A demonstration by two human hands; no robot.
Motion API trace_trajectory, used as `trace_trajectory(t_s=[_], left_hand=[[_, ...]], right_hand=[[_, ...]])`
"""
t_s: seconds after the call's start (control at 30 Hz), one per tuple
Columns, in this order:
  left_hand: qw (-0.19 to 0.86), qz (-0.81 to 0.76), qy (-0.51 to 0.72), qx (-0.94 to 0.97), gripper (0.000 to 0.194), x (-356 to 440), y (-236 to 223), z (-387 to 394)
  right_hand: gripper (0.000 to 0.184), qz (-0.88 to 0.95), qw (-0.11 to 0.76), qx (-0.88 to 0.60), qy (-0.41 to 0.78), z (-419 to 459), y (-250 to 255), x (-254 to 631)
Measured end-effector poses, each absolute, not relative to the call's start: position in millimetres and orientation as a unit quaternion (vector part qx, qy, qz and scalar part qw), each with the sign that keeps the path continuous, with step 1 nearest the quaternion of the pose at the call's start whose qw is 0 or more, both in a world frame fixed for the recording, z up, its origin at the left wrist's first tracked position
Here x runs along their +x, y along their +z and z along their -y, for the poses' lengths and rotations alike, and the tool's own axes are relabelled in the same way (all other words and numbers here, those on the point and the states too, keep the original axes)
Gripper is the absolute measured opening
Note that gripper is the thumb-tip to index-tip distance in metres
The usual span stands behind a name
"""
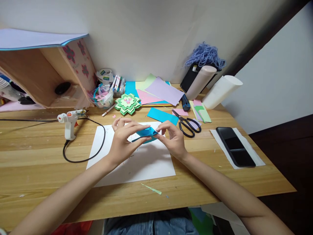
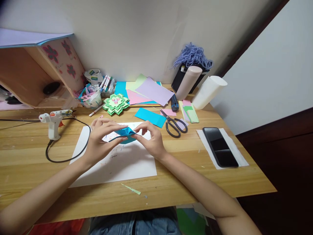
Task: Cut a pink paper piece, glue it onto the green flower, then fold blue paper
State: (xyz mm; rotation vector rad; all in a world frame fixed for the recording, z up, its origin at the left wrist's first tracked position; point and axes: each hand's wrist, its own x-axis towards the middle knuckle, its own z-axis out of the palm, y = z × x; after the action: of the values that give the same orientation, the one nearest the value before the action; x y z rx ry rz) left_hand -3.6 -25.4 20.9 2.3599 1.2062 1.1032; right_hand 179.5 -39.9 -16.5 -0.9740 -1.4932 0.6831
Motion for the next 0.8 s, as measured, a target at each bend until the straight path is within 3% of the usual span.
trace_trajectory(t_s=[0.27, 0.57, 0.8], left_hand=[[0.273, -0.343, 0.351, 0.828, 0.027, -10.4, 29.9, 16.5], [0.099, -0.258, 0.324, 0.905, 0.026, -17.9, 30.3, 8.0], [0.114, -0.254, 0.387, 0.879, 0.022, -12.9, 25.6, 10.6]], right_hand=[[0.008, 0.65, 0.596, -0.414, 0.227, 42.6, -14.8, 180.9], [0.01, 0.695, 0.577, -0.376, 0.206, 46.0, -14.0, 179.9], [0.01, 0.689, 0.595, -0.367, 0.191, 45.9, -16.2, 179.7]])
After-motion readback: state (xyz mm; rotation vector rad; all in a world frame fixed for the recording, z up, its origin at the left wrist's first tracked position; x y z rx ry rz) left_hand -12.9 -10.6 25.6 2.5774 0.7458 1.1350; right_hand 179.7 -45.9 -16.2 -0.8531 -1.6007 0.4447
